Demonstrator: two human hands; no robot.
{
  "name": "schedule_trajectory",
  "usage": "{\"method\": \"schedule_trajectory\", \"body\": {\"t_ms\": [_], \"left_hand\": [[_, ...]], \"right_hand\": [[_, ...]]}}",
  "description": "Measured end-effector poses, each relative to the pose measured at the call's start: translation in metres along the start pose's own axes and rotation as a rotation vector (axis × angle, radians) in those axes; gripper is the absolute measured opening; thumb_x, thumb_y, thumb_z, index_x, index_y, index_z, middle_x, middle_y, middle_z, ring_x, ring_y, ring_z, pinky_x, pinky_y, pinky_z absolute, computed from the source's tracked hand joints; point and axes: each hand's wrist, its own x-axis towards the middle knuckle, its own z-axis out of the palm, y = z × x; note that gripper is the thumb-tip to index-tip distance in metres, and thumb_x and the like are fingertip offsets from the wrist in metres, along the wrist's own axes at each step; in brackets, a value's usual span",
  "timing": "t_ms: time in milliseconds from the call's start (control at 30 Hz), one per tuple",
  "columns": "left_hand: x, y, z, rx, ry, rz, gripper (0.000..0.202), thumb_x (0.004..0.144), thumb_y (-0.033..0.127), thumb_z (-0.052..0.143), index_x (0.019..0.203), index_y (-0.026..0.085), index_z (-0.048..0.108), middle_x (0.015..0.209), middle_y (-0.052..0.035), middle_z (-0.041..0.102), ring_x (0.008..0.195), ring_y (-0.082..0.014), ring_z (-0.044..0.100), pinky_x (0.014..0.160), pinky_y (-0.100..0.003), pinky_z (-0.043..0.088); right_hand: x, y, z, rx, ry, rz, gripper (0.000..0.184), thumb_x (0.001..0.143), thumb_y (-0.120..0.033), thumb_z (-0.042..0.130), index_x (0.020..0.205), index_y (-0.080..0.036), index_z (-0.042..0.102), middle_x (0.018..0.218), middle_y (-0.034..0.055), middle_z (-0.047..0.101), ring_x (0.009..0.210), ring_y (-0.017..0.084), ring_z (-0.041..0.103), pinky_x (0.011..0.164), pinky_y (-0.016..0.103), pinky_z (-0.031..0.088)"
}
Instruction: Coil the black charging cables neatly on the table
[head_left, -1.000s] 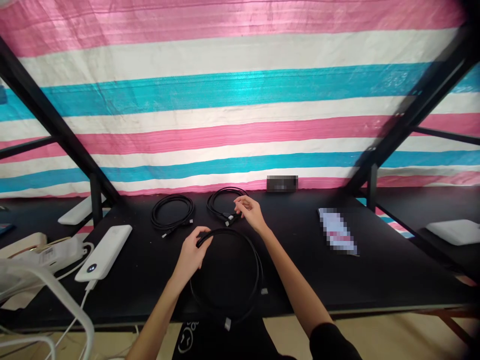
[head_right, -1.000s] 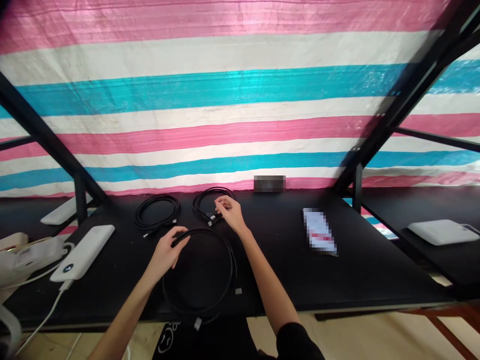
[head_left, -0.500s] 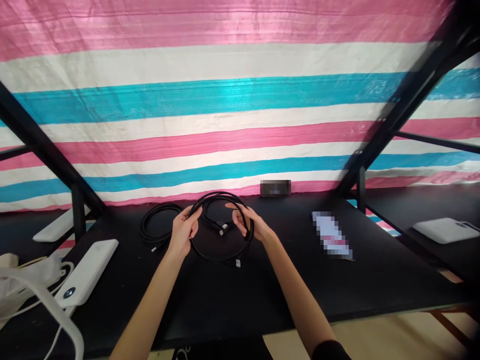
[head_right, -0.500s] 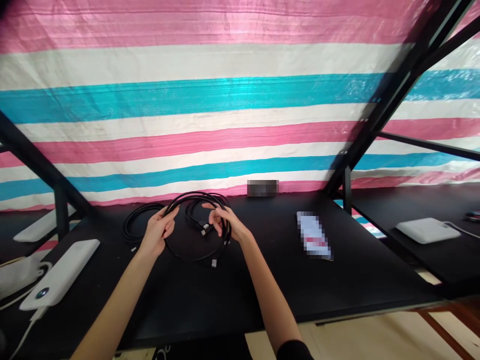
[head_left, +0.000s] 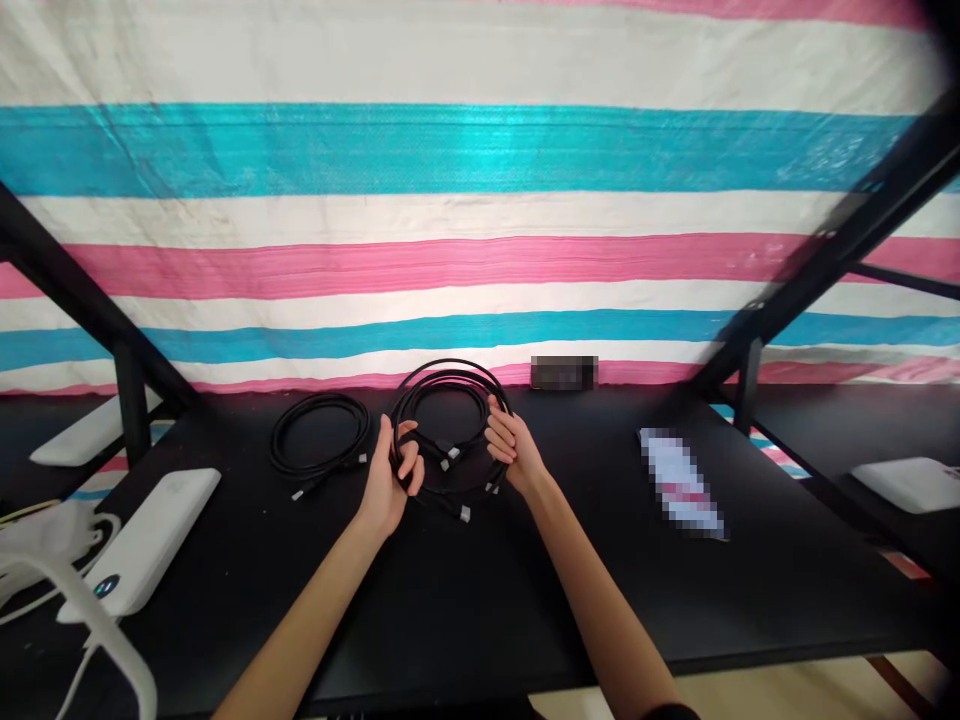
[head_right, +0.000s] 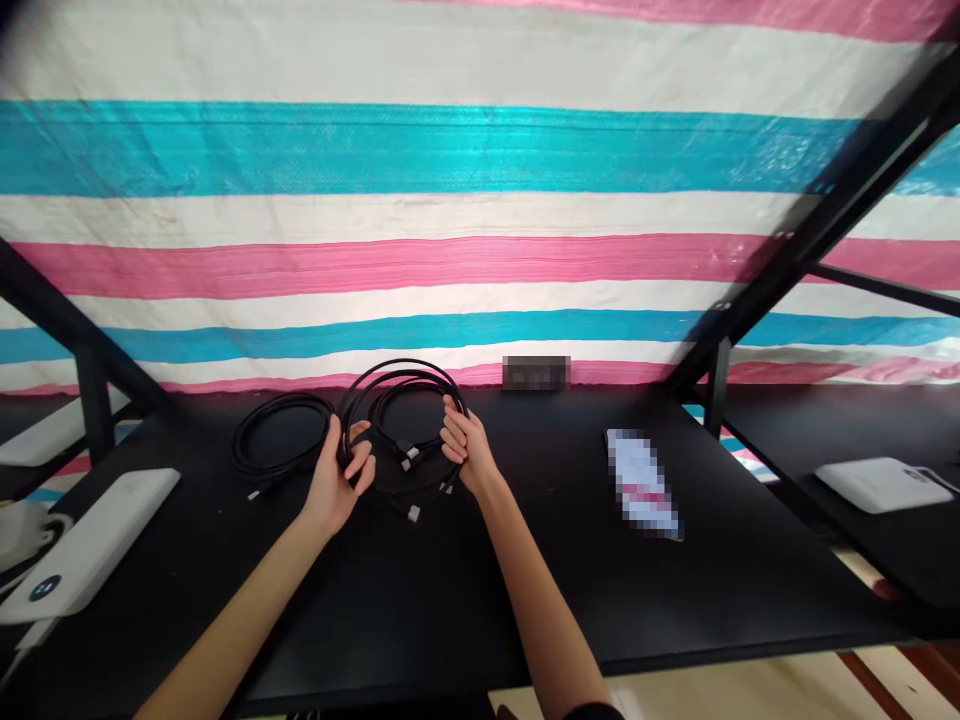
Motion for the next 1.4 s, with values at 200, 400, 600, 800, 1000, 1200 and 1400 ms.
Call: {"method": "schedule_trajectory", "body": {"t_ms": [200, 400, 600, 800, 1000, 1200, 1400], "left_hand": [[0.0, 0.008, -0.017, -0.034, -0.046, -0.141, 0.043, 0.083, 0.06, 0.043, 0.087, 0.02, 0.057, 0.035, 0.0122, 0.021, 0.025, -0.0031, 0.008, 0.029, -0.018, 0.007], [-0.003, 0.004, -0.019, -0.025, -0.202, -0.296, 0.061, 0.079, 0.071, 0.03, 0.088, 0.018, 0.058, 0.035, 0.0119, 0.021, 0.024, -0.0021, 0.006, 0.029, -0.016, 0.005], [0.001, 0.008, -0.025, -0.053, -0.252, -0.356, 0.042, 0.088, 0.056, 0.036, 0.081, 0.019, 0.053, 0.035, 0.0116, 0.024, 0.024, -0.0027, 0.009, 0.027, -0.016, 0.007], [0.001, 0.013, -0.025, -0.019, -0.241, -0.339, 0.032, 0.09, 0.045, 0.043, 0.073, 0.018, 0.044, 0.038, 0.0114, 0.025, 0.025, -0.0024, 0.014, 0.028, -0.016, 0.008], [0.001, 0.0, -0.019, 0.111, -0.093, -0.14, 0.04, 0.085, 0.048, 0.051, 0.062, 0.017, 0.038, 0.038, 0.0108, 0.026, 0.026, -0.0017, 0.021, 0.03, -0.016, 0.01], [0.009, -0.006, -0.027, -0.04, -0.012, -0.131, 0.052, 0.077, 0.032, 0.065, 0.048, 0.018, 0.024, 0.036, 0.0106, 0.021, 0.025, -0.0009, 0.022, 0.029, -0.017, 0.016], [0.018, 0.007, -0.043, -0.423, -0.005, -0.086, 0.043, 0.086, 0.021, 0.048, 0.05, 0.019, 0.024, 0.035, 0.0094, 0.023, 0.024, -0.0025, 0.022, 0.026, -0.017, 0.016]], "right_hand": [[-0.003, -0.005, 0.002, -0.135, 0.008, 0.051, 0.03, 0.075, -0.037, 0.062, 0.1, -0.019, 0.063, 0.046, -0.0106, 0.029, 0.032, 0.004, 0.018, 0.026, 0.016, 0.02], [0.003, 0.002, -0.009, -0.584, 0.16, -0.147, 0.043, 0.076, -0.044, 0.061, 0.112, -0.02, 0.063, 0.054, -0.0062, 0.049, 0.033, 0.005, 0.036, 0.029, 0.018, 0.036], [-0.001, 0.009, -0.006, -0.896, 0.223, -0.288, 0.042, 0.075, -0.045, 0.062, 0.108, -0.02, 0.066, 0.069, 0.0022, 0.063, 0.045, 0.009, 0.053, 0.035, 0.019, 0.042], [-0.001, 0.011, -0.009, -1.059, 0.257, -0.402, 0.035, 0.078, -0.045, 0.059, 0.096, -0.016, 0.067, 0.064, 0.003, 0.063, 0.045, 0.012, 0.053, 0.043, 0.023, 0.043], [-0.004, 0.006, -0.006, -1.176, 0.173, -0.469, 0.033, 0.083, -0.045, 0.051, 0.067, -0.017, 0.059, 0.06, 0.0005, 0.056, 0.057, 0.013, 0.054, 0.054, 0.022, 0.041], [-0.004, 0.008, 0.0, -0.788, 0.096, -0.13, 0.035, 0.076, -0.049, 0.059, 0.063, -0.02, 0.048, 0.039, -0.0101, 0.029, 0.029, 0.005, 0.026, 0.03, 0.021, 0.021], [-0.004, 0.023, 0.012, -0.537, -0.019, -0.035, 0.041, 0.07, -0.04, 0.067, 0.057, -0.021, 0.034, 0.037, -0.0102, 0.037, 0.032, 0.007, 0.04, 0.039, 0.02, 0.039]]}}
